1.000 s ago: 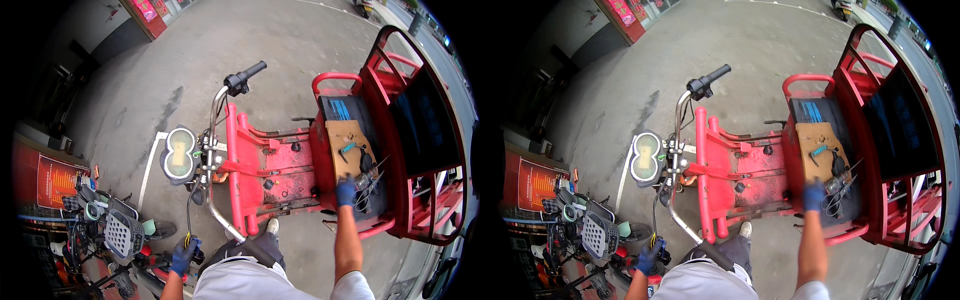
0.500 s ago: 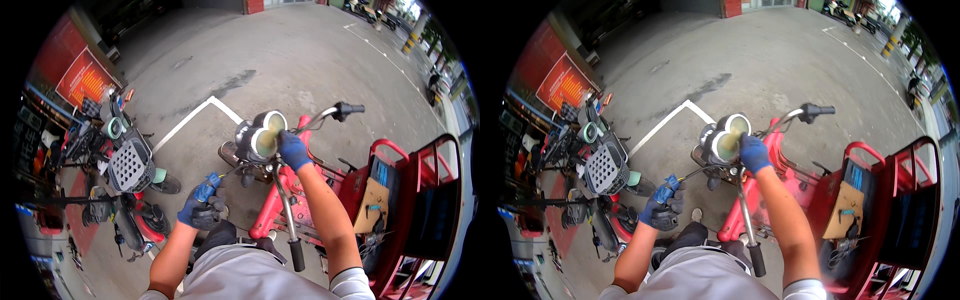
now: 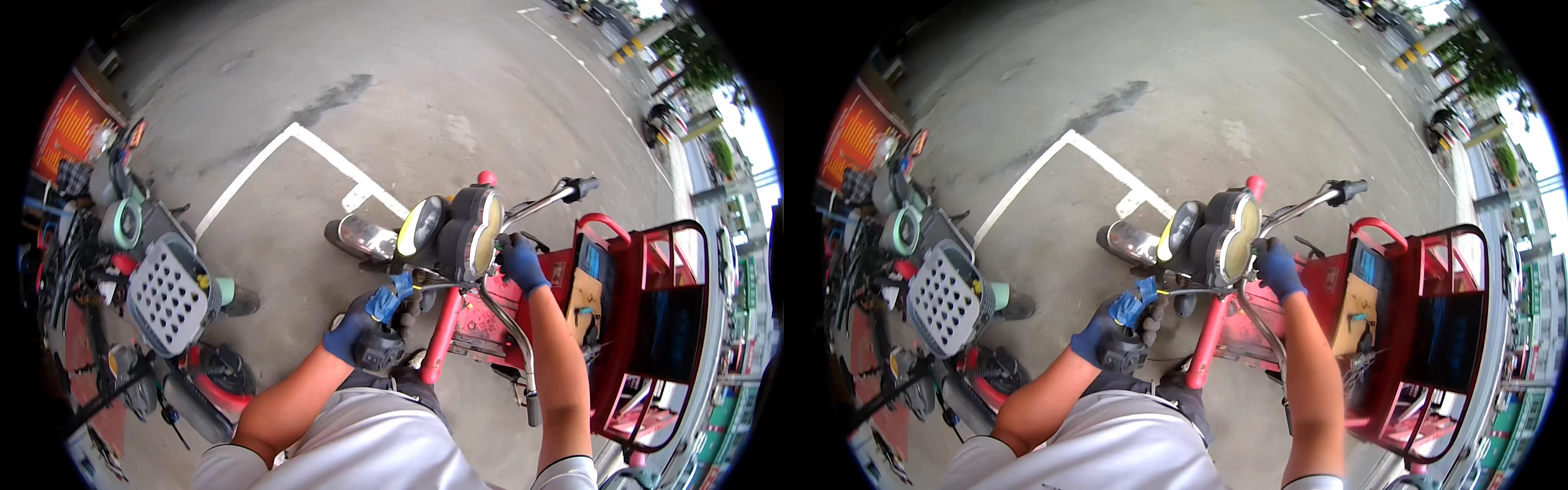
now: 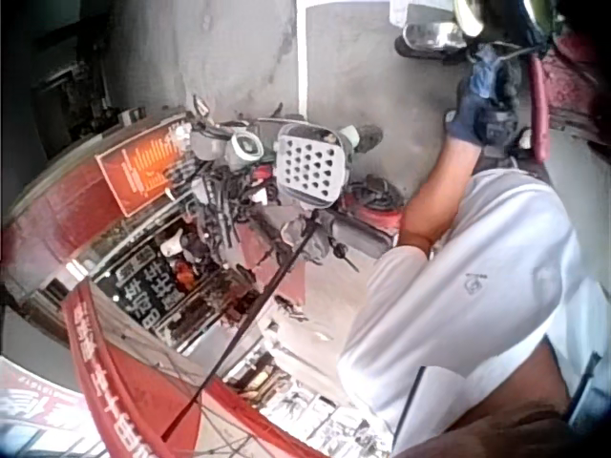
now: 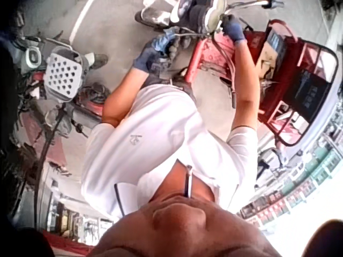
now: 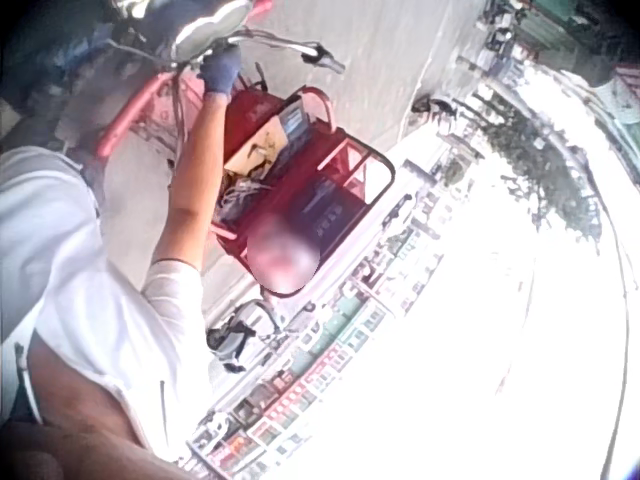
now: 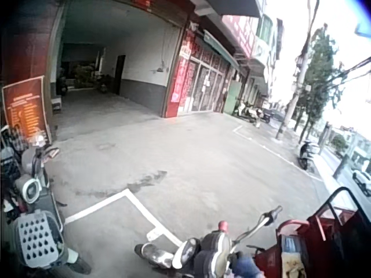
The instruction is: The person repairs the handlebar assembly of a red three-wheeled electric vehicle. They use a wrench to tighten bolts on the handlebar stem, then use a power drill to secure the handlebar grip. The person also adjusts the position of the handlebar and checks the controls.
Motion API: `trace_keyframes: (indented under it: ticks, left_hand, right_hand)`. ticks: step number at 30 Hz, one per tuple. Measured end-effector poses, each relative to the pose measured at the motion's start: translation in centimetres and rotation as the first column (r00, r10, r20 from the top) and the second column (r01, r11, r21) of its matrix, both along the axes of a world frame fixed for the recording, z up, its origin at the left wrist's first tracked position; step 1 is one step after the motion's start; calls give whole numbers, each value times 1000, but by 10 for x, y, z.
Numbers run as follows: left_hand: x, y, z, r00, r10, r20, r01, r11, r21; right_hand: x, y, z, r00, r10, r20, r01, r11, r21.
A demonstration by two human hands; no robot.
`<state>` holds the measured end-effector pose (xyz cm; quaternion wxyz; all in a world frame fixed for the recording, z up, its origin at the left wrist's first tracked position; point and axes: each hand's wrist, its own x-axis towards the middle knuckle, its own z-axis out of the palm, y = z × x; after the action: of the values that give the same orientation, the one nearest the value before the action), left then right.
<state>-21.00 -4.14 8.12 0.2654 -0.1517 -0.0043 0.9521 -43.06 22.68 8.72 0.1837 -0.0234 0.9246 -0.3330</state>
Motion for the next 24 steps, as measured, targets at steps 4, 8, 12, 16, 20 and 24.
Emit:
trace_keyframes:
  ticks: [4,8,12,16,20,24]
  left_hand:
    - [-8,-1,15,997,-67,24,70,978,-194]
    - [-17,6,30,940,-323,-106,222,819,-530]
    - [-19,-11,31,969,-226,-99,129,806,-578]
    - [-32,-5,50,985,-172,-8,137,811,-569]
    - [-34,7,80,994,-87,-73,30,825,-564]
    - [-57,20,70,994,100,-41,-107,952,-287]
  right_hand:
    - [1,-2,-10,988,-148,54,148,989,-2]
    - [-2,22,-46,986,-106,-128,102,994,-36]
    - [0,16,5,963,-206,175,244,940,-237]
    - [-42,96,7,949,-284,-138,291,956,35]
    - [0,9,88,890,-7,-457,-116,964,-240]
    - [121,-57,156,901,433,-31,-416,840,-349]
